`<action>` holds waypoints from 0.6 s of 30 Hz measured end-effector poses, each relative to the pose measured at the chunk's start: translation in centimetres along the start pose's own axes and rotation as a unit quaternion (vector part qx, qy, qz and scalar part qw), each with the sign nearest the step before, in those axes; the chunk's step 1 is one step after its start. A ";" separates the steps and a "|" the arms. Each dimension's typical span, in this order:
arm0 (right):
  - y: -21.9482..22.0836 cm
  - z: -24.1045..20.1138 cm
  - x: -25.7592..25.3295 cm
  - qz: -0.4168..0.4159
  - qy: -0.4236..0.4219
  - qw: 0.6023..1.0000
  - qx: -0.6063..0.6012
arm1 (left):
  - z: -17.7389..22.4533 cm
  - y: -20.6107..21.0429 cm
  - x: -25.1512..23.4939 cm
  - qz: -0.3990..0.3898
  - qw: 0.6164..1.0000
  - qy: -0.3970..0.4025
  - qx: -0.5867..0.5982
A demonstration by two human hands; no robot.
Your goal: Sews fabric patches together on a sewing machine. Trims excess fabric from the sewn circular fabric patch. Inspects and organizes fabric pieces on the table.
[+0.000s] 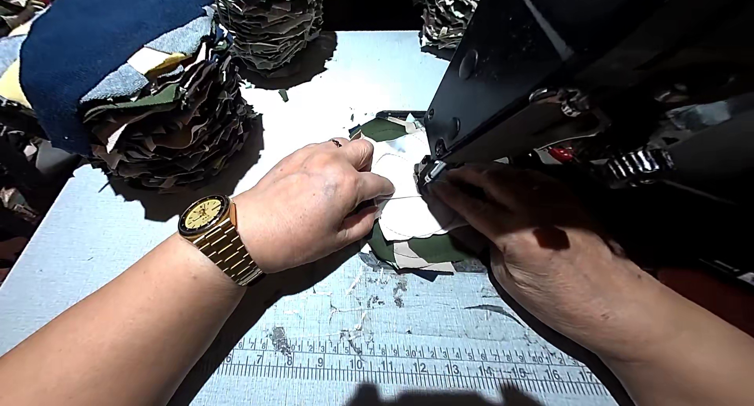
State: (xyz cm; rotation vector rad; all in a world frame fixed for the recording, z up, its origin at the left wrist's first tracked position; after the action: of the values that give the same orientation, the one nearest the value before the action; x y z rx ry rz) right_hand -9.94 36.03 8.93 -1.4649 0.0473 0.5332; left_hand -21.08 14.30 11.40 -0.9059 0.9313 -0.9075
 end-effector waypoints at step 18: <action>0.3 0.2 -0.1 -0.002 0.008 1.000 0.008 | 1.3 1.0 -0.6 -0.008 0.998 0.055 -0.017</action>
State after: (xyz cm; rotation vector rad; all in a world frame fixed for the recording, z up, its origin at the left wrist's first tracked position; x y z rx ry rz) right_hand -10.18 36.19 8.75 -1.4536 0.0606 0.5163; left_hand -19.86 15.49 11.07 -0.9010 1.0376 -0.9648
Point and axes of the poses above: each hand's wrist, its own x-axis away from the middle knuckle, its own y-axis out of the palm, z = x × y, the point moved 3 cm from there along -x, towards the middle knuckle, and after that the axes turned 10 degrees about x, right-handed, at the moved point
